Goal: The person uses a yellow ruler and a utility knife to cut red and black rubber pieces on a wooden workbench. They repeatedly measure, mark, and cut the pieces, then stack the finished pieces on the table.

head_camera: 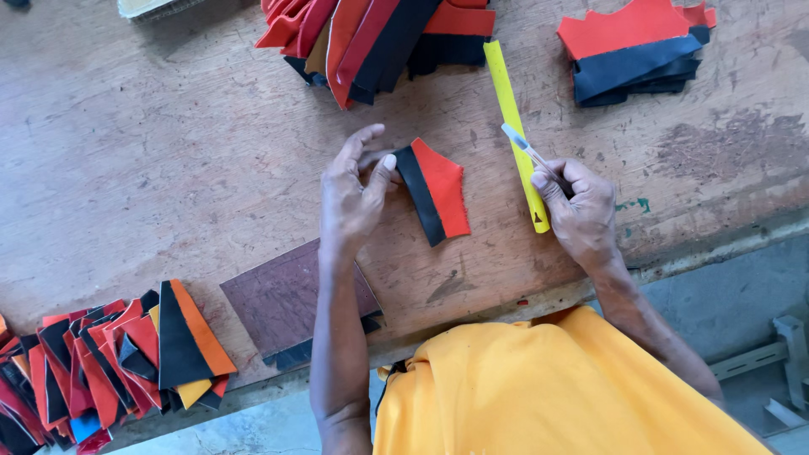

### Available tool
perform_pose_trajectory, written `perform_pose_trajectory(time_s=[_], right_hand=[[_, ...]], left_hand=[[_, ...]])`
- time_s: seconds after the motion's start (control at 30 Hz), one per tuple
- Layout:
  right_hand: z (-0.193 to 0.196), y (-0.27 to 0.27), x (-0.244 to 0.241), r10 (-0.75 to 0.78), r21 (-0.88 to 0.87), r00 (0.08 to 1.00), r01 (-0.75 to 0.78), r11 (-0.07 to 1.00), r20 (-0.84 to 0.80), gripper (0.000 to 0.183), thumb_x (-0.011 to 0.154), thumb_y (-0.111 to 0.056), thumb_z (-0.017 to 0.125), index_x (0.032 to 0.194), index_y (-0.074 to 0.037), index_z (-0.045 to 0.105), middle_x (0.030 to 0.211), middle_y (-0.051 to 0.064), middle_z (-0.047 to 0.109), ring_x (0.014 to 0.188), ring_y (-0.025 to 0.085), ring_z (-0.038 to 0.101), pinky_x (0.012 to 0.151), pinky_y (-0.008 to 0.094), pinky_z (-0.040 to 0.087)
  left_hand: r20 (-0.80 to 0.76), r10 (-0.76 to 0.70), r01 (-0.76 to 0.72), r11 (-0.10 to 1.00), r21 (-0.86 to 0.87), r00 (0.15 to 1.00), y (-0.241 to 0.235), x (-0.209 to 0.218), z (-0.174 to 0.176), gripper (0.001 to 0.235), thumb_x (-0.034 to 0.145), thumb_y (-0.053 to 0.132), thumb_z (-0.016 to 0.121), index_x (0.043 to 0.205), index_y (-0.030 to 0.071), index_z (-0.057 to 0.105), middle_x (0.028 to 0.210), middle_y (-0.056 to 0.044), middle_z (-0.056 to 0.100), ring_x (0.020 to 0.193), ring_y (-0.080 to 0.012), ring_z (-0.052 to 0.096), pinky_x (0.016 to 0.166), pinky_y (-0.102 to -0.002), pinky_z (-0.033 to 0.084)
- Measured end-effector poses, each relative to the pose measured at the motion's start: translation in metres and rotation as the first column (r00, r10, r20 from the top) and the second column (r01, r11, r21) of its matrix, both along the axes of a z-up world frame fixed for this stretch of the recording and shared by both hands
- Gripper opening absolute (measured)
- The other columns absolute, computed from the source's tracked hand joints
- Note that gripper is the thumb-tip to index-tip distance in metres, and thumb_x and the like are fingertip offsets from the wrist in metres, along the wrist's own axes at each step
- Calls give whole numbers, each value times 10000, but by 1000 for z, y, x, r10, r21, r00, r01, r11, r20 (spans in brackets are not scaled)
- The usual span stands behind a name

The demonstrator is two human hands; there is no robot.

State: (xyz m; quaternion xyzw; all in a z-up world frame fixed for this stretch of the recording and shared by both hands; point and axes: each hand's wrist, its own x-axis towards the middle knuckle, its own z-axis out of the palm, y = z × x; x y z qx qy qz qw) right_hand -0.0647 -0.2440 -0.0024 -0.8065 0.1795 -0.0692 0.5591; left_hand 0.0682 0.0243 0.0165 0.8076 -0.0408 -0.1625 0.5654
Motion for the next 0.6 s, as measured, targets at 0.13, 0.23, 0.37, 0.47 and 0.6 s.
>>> perform_pose_trajectory(time_s=[0.13,0.23,0.37,0.47,0.6], right_hand=[[8,7,-4,6,-23,999,-8,1000,-48,225,1029,-211,683,1111,-5,715,724,-38,605,609,16,501,499,198,408],[15,25,-17,108,55,983,-101,993,-148,238,1008,-261,657,1028,-32,720,681,-22,666,530,38,594,430,205,486],[17,49,-22,278,-65,945,-293,954,-170,309,956,-308,705,1091,-31,726,803,46,723,628,102,633,514,261,511],[18,53,-22,434,-326,900,-403,855,26,552,882,-383,778,1265,-17,624,1023,117,728,843,171,715,710,312,601],[16,41,-30,554,-440,825,-540,718,-108,887,732,-419,848,1463,-72,485,939,115,666,805,246,646,737,393,553]], left_hand=[[425,-77,-32,969,244,902,9,-15,3,436,1014,101,649,1434,28,560,1226,-159,686,1087,-243,697,907,-342,621],[568,-113,-72,953,293,815,14,-27,2,380,1037,99,652,1400,16,582,1347,-191,636,1253,-289,635,1033,-392,578],[569,-139,-59,947,315,810,8,-42,0,364,1014,81,658,1366,6,604,1370,-179,628,1281,-306,610,1097,-427,523],[567,-141,-55,947,315,811,5,-53,1,369,995,45,657,1356,-8,605,1405,-184,605,1309,-333,582,1131,-434,485],[574,-79,-113,950,291,815,10,-63,-3,381,980,16,655,1357,-9,608,1428,-179,588,1334,-336,570,1150,-428,460]])
